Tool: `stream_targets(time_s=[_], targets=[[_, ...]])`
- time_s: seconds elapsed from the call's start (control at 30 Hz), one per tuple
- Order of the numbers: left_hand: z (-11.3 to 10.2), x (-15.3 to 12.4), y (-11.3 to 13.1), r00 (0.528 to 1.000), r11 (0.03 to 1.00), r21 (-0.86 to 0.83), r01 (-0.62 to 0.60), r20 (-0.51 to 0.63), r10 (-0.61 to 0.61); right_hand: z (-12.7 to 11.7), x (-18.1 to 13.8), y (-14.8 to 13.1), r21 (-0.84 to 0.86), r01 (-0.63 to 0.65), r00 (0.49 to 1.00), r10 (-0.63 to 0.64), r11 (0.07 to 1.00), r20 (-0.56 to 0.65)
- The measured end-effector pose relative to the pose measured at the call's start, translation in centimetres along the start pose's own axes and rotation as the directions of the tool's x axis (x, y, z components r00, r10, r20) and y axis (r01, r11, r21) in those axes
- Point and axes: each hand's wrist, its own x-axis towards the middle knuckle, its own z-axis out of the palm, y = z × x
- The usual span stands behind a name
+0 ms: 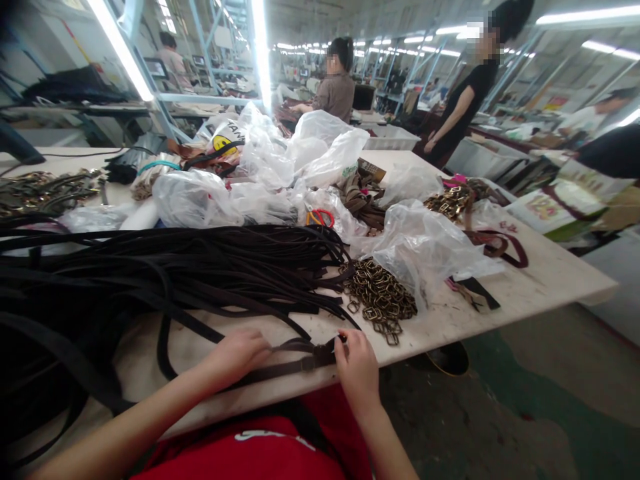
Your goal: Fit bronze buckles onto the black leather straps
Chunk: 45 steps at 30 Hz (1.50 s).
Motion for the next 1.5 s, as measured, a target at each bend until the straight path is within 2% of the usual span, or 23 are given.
stream_targets(time_s=[0.07, 0.17, 0.27, 0.33, 0.4, 0.47, 0.57, 0.63, 0.73, 0.83, 0.97, 1.13, 1.33, 1.4, 1.43, 1.47, 1.5], targets=[[-0.7, 0.6, 0.3, 1.0, 1.0, 0.0, -0.009, -0.008, 0.009, 0.6, 0.4, -1.3, -0.034, 0.134, 0.991, -0.134, 0.99, -0.009], [-0.9, 3.0, 1.0, 0.992, 0.999, 0.034, -0.03, -0.122, 0.034, 1.6, 0.8, -3.1, -0.099, 0.246, 0.968, -0.24, 0.964, 0.075], [-0.4, 5.9, 1.7, 0.983, 0.993, 0.084, -0.081, -0.157, 0.093, 2.1, 0.9, -3.4, -0.127, 0.256, 0.959, -0.235, 0.958, 0.159], [-0.1, 7.3, 2.0, 0.991, 0.999, 0.03, -0.025, -0.132, 0.029, 2.0, 0.9, -2.9, -0.086, 0.253, 0.957, -0.236, 0.964, 0.166], [-0.1, 8.1, 2.3, 0.993, 0.995, -0.073, 0.063, -0.096, -0.07, 1.3, 1.1, -1.8, -0.025, 0.22, 0.97, -0.216, 0.975, 0.112], [-0.5, 8.5, 2.5, 0.99, 0.964, -0.23, 0.131, -0.021, -0.139, 0.3, 1.9, -0.4, 0.003, 0.139, 0.99, -0.139, 0.99, 0.012], [-1.1, 9.0, 3.1, 0.982, 0.856, -0.483, 0.185, 0.109, -0.152, -1.1, 4.0, 1.8, -0.038, 0.005, 0.994, -0.01, 0.999, -0.107], [-1.2, 9.3, 3.5, 0.975, 0.774, -0.594, 0.221, 0.143, -0.169, -1.4, 5.7, 2.7, -0.112, -0.023, 0.995, 0.013, 0.993, -0.097], [-0.7, 9.7, 3.6, 0.953, 0.657, -0.692, 0.299, 0.181, -0.243, -1.0, 7.9, 3.1, -0.318, 0.022, 0.999, -0.012, 0.948, 0.035], [0.0, 9.8, 3.3, 0.92, 0.517, -0.765, 0.384, 0.267, -0.288, -0.5, 9.2, 2.8, -0.519, 0.067, 0.987, 0.021, 0.852, 0.161], [0.3, 9.7, 3.0, 0.917, 0.422, -0.818, 0.392, 0.312, -0.247, -0.7, 10.1, 3.1, -0.563, 0.13, 0.957, 0.046, 0.816, 0.288], [-0.2, 9.6, 3.2, 0.908, 0.349, -0.843, 0.408, 0.338, -0.246, -1.3, 10.3, 3.7, -0.488, 0.162, 0.933, 0.028, 0.858, 0.36], [-0.7, 9.1, 3.1, 0.93, 0.336, -0.875, 0.349, 0.278, -0.242, -1.9, 10.1, 2.5, -0.447, 0.118, 0.955, 0.023, 0.887, 0.297], [-1.0, 8.8, 3.0, 0.93, 0.315, -0.89, 0.33, 0.249, -0.271, -2.4, 9.6, 1.4, -0.259, 0.054, 0.963, 0.018, 0.964, 0.27], [-1.2, 8.7, 3.0, 0.929, 0.303, -0.898, 0.318, 0.232, -0.288, -2.6, 9.2, 0.6, -0.063, -0.016, 0.959, 0.033, 0.998, 0.281], [-1.4, 8.5, 3.0, 0.93, 0.293, -0.907, 0.303, 0.214, -0.3, -2.7, 8.6, -0.2, 0.18, -0.121, 0.946, 0.058, 0.976, 0.32], [-1.6, 8.4, 3.0, 0.932, 0.286, -0.915, 0.284, 0.193, -0.307, -2.7, 8.0, -1.2, 0.413, -0.251, 0.919, 0.082, 0.875, 0.386]])
